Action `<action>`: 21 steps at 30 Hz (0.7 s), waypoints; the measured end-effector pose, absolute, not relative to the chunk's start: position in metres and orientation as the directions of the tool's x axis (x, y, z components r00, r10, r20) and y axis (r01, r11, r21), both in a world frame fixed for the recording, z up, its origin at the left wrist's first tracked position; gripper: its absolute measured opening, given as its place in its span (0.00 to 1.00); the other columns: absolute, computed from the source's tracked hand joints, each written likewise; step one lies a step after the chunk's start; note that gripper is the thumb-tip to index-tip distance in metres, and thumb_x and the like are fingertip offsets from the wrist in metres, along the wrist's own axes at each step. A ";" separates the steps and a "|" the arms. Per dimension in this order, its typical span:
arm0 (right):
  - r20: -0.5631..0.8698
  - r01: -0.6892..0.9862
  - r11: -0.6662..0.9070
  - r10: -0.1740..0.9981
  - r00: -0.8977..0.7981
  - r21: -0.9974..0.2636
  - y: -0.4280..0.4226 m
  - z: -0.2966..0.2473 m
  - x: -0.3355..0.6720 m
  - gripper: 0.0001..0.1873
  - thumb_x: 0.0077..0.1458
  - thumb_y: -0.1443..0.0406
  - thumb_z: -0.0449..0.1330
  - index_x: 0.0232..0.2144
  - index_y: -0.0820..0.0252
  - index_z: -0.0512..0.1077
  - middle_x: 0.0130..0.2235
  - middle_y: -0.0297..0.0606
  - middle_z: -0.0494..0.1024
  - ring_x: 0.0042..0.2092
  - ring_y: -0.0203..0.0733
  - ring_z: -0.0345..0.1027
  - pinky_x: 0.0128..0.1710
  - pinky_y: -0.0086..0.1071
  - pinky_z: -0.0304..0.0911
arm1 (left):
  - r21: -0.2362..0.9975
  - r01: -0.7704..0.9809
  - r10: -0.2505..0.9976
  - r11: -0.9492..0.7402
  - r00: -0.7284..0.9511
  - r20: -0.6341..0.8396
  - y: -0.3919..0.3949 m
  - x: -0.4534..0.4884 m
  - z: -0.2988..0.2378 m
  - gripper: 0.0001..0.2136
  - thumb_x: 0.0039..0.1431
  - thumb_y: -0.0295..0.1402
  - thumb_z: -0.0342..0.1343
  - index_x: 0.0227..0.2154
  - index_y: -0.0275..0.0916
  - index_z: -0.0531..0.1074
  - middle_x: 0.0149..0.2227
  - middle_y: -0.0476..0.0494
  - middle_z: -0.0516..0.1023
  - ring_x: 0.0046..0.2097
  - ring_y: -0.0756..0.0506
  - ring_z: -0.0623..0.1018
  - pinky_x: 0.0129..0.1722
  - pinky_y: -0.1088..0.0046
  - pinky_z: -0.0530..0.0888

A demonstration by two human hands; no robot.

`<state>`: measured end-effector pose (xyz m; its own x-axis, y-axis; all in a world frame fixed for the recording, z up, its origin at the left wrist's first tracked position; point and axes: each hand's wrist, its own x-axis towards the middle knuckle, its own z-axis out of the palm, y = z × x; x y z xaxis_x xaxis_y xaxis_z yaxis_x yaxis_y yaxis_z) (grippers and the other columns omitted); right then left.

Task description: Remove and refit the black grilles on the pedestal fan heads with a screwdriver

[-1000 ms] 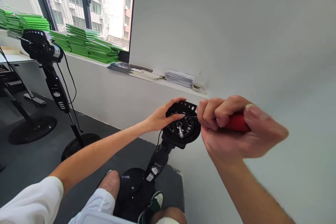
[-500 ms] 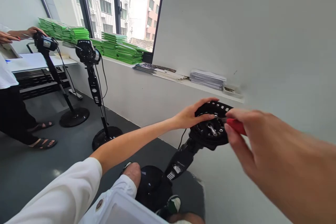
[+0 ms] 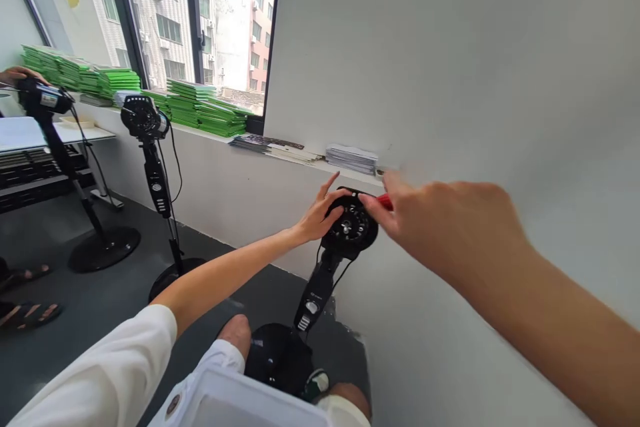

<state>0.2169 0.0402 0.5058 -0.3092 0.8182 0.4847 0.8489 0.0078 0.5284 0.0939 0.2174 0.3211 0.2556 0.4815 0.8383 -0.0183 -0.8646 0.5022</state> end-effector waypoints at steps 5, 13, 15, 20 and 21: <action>0.423 0.834 0.058 0.842 -0.336 0.548 0.046 0.507 0.216 0.21 0.65 0.49 0.46 0.35 0.57 0.69 0.17 0.34 0.65 0.17 0.35 0.43 0.24 0.32 0.42 | 0.441 0.027 0.430 -0.897 0.285 0.857 0.212 0.094 0.319 0.13 0.71 0.35 0.47 0.48 0.40 0.75 0.72 0.31 0.56 0.70 0.38 0.65 0.69 0.51 0.64; 0.372 0.803 0.077 0.857 -0.357 0.591 0.041 0.511 0.209 0.23 0.68 0.52 0.41 0.37 0.58 0.70 0.17 0.35 0.65 0.17 0.36 0.47 0.24 0.33 0.43 | 0.435 -0.003 0.423 -0.900 0.232 0.876 0.211 0.098 0.314 0.15 0.73 0.37 0.45 0.52 0.40 0.74 0.72 0.31 0.57 0.72 0.40 0.61 0.71 0.51 0.61; 0.387 0.797 0.066 0.848 -0.362 0.600 0.041 0.512 0.209 0.27 0.68 0.49 0.39 0.31 0.57 0.69 0.18 0.36 0.65 0.18 0.37 0.48 0.24 0.33 0.44 | 0.441 -0.006 0.429 -0.897 0.223 0.875 0.210 0.099 0.312 0.16 0.73 0.38 0.45 0.52 0.39 0.74 0.72 0.30 0.58 0.72 0.40 0.61 0.71 0.51 0.61; 0.314 0.866 0.134 0.896 -0.314 0.482 0.043 0.513 0.208 0.17 0.65 0.54 0.51 0.46 0.58 0.70 0.22 0.34 0.71 0.20 0.38 0.57 0.26 0.32 0.47 | 0.436 0.028 0.430 -0.899 0.244 0.870 0.216 0.099 0.315 0.20 0.74 0.44 0.43 0.50 0.39 0.76 0.71 0.30 0.58 0.72 0.38 0.62 0.71 0.52 0.61; 0.352 0.859 0.094 0.885 -0.304 0.503 0.042 0.513 0.206 0.18 0.66 0.53 0.51 0.44 0.59 0.72 0.20 0.35 0.69 0.20 0.40 0.59 0.27 0.33 0.48 | 0.440 0.044 0.436 -0.897 0.253 0.864 0.217 0.098 0.317 0.21 0.74 0.46 0.42 0.50 0.39 0.76 0.72 0.31 0.57 0.72 0.38 0.62 0.71 0.51 0.60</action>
